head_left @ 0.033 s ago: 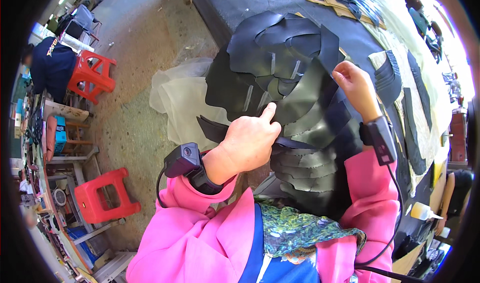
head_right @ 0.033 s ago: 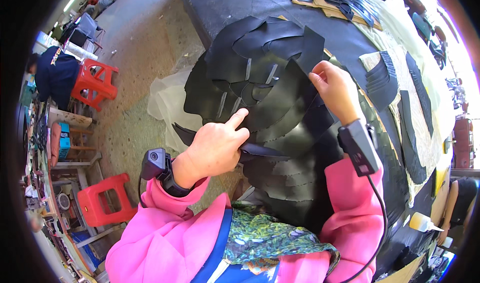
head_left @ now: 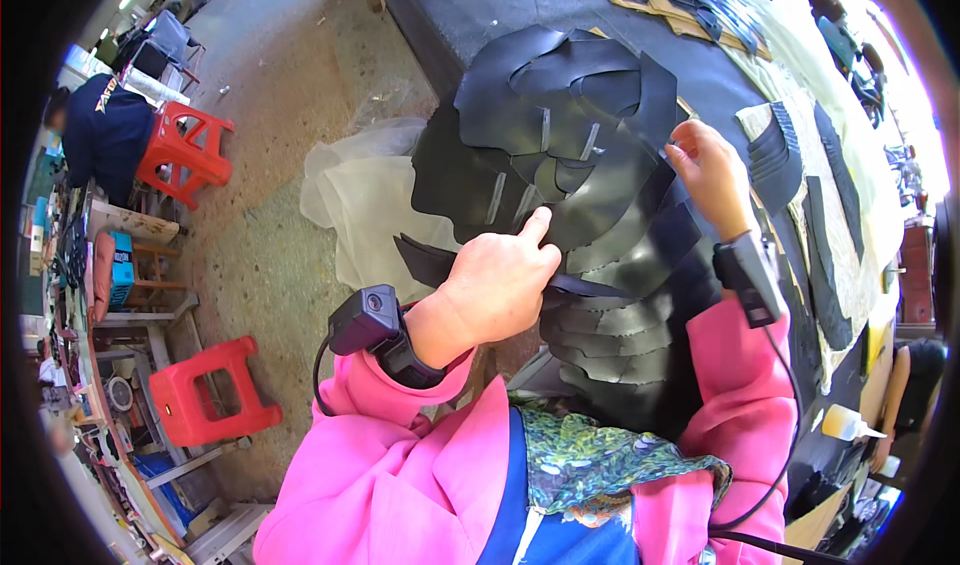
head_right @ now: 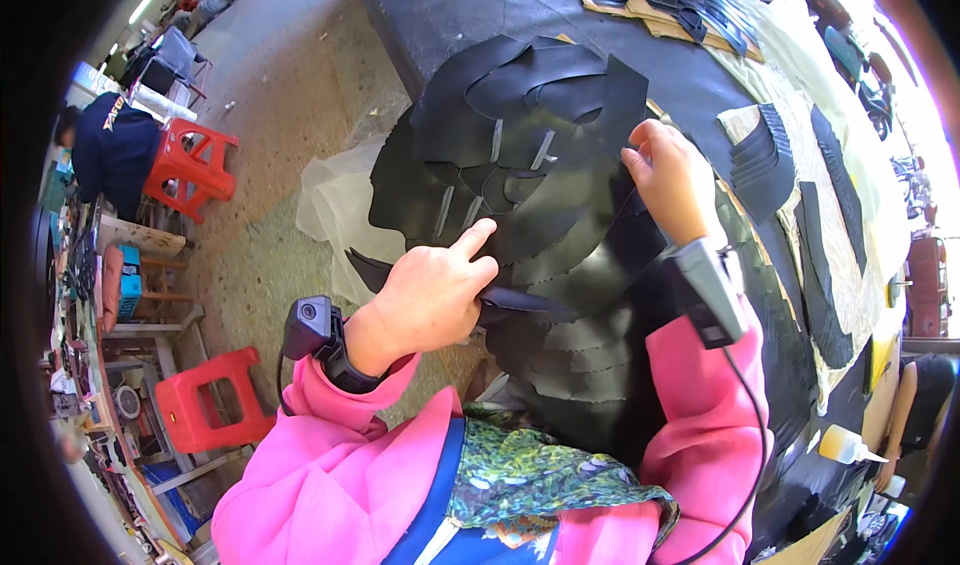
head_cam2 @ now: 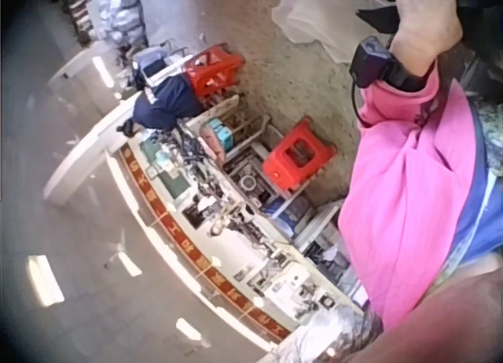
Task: Aligning and placing black leather/synthetic shoe upper components onto a large assembly sheet following a pattern.
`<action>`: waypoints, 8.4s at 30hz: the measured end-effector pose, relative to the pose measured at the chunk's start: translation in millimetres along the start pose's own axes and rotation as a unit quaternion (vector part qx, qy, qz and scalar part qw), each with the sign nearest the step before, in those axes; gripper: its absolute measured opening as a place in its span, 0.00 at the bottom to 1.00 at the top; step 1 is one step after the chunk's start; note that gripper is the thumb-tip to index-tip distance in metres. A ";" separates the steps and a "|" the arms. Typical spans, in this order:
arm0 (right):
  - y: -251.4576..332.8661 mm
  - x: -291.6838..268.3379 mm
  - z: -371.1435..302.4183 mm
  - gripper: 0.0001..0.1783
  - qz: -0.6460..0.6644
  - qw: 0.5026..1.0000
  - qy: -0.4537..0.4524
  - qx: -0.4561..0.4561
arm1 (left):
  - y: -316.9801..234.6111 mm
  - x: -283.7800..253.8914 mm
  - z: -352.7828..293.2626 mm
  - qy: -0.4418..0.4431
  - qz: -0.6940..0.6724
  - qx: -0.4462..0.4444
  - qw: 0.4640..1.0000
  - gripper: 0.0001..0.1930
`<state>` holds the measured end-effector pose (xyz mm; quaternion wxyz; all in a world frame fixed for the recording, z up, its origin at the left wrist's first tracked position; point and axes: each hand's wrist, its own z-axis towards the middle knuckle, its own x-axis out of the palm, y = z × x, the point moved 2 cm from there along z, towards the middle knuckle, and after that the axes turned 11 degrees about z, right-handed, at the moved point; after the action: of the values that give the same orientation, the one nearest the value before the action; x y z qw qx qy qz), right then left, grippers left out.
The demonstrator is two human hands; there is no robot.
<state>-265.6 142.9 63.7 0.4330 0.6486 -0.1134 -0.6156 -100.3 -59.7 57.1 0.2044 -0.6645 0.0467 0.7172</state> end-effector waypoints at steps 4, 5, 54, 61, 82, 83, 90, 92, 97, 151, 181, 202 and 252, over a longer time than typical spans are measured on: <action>29.1 5.5 -10.8 0.07 -0.045 0.963 -0.120 -0.235 | 4.2 -8.4 -1.3 0.008 -0.032 0.000 0.999 0.08; 39.3 8.2 -16.9 0.07 0.014 0.972 -0.065 -0.225 | 5.7 -13.4 -6.5 0.000 -0.112 -0.011 0.994 0.09; 21.1 27.4 61.5 0.19 0.028 0.973 0.229 -0.004 | 2.2 -23.1 22.7 -0.030 -0.065 0.075 0.995 0.12; 9.8 35.3 49.9 0.17 0.058 0.980 0.189 0.016 | 8.3 -12.9 42.8 0.005 -0.016 0.056 0.998 0.12; 9.5 45.6 44.8 0.12 0.026 0.990 0.134 -0.024 | 16.4 -1.8 64.9 0.027 0.000 0.036 0.999 0.10; 9.6 45.1 44.8 0.12 0.018 0.991 0.125 -0.038 | 17.3 -0.4 66.6 0.025 -0.001 0.038 0.999 0.09; 6.2 44.9 44.0 0.11 0.075 0.991 0.078 -0.074 | 15.3 -2.1 71.0 0.040 0.013 0.050 0.998 0.10; 7.2 44.9 44.2 0.08 0.019 0.993 0.030 -0.109 | 15.6 -2.8 72.6 0.068 0.016 0.046 0.996 0.10; 3.7 49.6 46.9 0.09 0.010 0.993 0.022 -0.119 | 17.1 -2.4 72.4 0.071 0.013 0.049 0.996 0.10; 99.7 26.1 9.6 0.12 -0.015 0.959 0.041 -0.279 | 36.1 -11.4 -52.5 -0.155 -0.509 -0.177 0.828 0.09; 29.9 69.1 91.9 0.15 0.055 0.964 0.244 -0.094 | 43.9 -13.9 34.7 -0.036 -0.066 0.023 0.997 0.09; 30.8 78.8 88.5 0.10 0.017 0.974 0.156 -0.162 | 43.3 -6.8 51.9 0.020 -0.015 0.015 1.000 0.09; 126.3 86.2 -109.0 0.21 0.329 0.913 0.193 -0.141 | -4.8 30.2 -77.6 -0.177 -0.662 -0.194 0.702 0.10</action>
<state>-100.5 54.6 77.4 0.7117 0.6127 -0.1467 -0.3107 -27.2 -74.7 20.0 0.4979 -0.4103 -0.5826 0.4944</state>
